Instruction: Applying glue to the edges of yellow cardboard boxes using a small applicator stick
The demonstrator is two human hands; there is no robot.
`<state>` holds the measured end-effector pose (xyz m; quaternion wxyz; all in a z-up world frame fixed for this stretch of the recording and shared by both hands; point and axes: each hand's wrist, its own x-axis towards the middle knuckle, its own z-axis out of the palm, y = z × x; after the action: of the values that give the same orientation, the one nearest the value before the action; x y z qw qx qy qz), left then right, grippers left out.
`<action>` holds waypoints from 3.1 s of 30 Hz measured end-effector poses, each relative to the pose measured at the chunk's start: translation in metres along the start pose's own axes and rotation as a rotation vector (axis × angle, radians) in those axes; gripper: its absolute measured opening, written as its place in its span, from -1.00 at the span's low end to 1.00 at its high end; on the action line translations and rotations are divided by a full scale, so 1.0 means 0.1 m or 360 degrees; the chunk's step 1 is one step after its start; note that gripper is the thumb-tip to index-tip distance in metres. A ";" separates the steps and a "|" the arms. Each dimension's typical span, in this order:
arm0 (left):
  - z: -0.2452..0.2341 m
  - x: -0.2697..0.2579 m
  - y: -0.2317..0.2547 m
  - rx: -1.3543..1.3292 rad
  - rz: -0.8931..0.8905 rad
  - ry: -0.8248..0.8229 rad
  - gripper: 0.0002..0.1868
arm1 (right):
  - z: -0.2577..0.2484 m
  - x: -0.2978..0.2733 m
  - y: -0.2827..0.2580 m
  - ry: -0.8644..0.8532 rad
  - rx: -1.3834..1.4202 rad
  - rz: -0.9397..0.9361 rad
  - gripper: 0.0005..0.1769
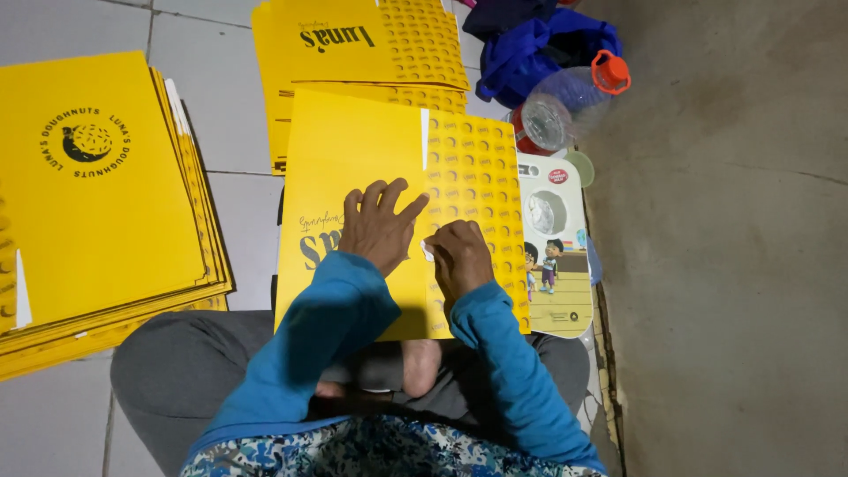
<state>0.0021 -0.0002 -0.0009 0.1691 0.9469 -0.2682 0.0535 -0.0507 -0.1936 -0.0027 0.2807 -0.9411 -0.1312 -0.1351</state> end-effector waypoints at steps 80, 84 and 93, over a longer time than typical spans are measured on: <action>0.14 0.07 0.11 -0.0190 -0.0179 -0.0003 -0.37 | -0.12 -1.13 -0.31 -0.0196 0.0069 0.0083 -0.88; 0.15 0.08 0.10 -0.0162 -0.0190 -0.0039 -0.39 | -0.14 -1.17 -0.35 -0.0193 0.0008 0.0163 -0.92; 0.17 0.08 0.10 -0.0069 -0.0171 -0.0037 -0.34 | 0.07 -0.51 -0.02 -0.0092 -0.0217 0.0152 -0.99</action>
<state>0.0034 -0.0181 -0.0128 0.1892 0.9566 -0.2201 0.0276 -0.0978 -0.1969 -0.0239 0.2182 -0.9668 -0.0848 -0.1029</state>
